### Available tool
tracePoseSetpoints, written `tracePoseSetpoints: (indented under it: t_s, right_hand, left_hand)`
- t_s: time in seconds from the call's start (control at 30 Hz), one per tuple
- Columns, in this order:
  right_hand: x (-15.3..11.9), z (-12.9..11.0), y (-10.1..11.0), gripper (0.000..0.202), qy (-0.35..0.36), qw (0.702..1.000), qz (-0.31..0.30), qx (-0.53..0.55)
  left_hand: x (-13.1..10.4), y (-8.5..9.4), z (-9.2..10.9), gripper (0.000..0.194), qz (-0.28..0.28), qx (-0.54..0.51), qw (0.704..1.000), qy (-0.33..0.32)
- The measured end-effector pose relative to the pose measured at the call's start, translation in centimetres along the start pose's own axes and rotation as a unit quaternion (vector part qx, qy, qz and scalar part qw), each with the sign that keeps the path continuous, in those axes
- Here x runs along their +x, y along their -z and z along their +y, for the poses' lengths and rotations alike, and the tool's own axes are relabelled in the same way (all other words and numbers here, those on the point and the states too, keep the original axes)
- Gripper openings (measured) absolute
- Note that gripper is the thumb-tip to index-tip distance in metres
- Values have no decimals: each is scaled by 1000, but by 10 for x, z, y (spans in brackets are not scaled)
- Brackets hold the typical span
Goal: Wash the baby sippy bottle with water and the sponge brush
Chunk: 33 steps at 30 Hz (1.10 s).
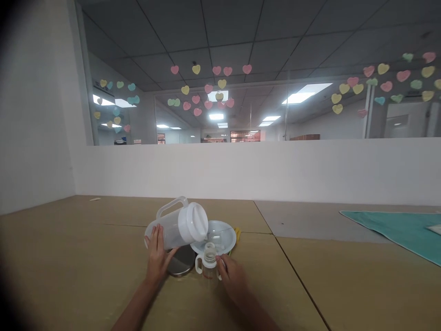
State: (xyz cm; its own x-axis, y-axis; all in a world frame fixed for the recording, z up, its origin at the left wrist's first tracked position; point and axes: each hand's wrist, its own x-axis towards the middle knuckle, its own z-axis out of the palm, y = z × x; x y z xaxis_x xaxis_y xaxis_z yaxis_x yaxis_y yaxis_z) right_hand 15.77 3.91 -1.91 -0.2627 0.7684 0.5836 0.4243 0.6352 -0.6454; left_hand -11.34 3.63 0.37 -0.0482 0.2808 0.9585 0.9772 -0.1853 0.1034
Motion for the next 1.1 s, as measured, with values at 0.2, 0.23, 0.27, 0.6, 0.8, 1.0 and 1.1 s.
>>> tracePoseSetpoints:
  t_s: [0.2, 0.23, 0.27, 0.6, 0.8, 1.0, 1.1]
  right_hand:
    - [-3, 0, -2, 45, -17, 1000, 10, 14]
    - [-3, 0, -2, 45, -15, 1000, 15, 12]
    - [-3, 0, -2, 46, -11, 1000, 17, 10]
    - [-1, -12, 6, 50, 0, 1000, 6, -10]
    - [-1, -14, 7, 48, 7, 1000, -5, -20]
    - [-3, -9, 5, 48, 9, 1000, 0, -15]
    - [-4, -7, 4, 47, 11, 1000, -1, -11]
  left_hand:
    - [-5, 6, -1, 96, 19, -44, 997, 55]
    - [-6, 8, 0, 97, 22, -51, 996, 65]
    - [-7, 10, 0, 97, 24, -56, 996, 72]
    - [-9, 16, 9, 90, 20, -18, 1000, -4]
    - [-10, 16, 9, 84, 21, -18, 1000, -6]
    - [-10, 17, -1, 88, 52, -23, 998, 33]
    - [-7, 21, -1, 88, 61, -24, 996, 57]
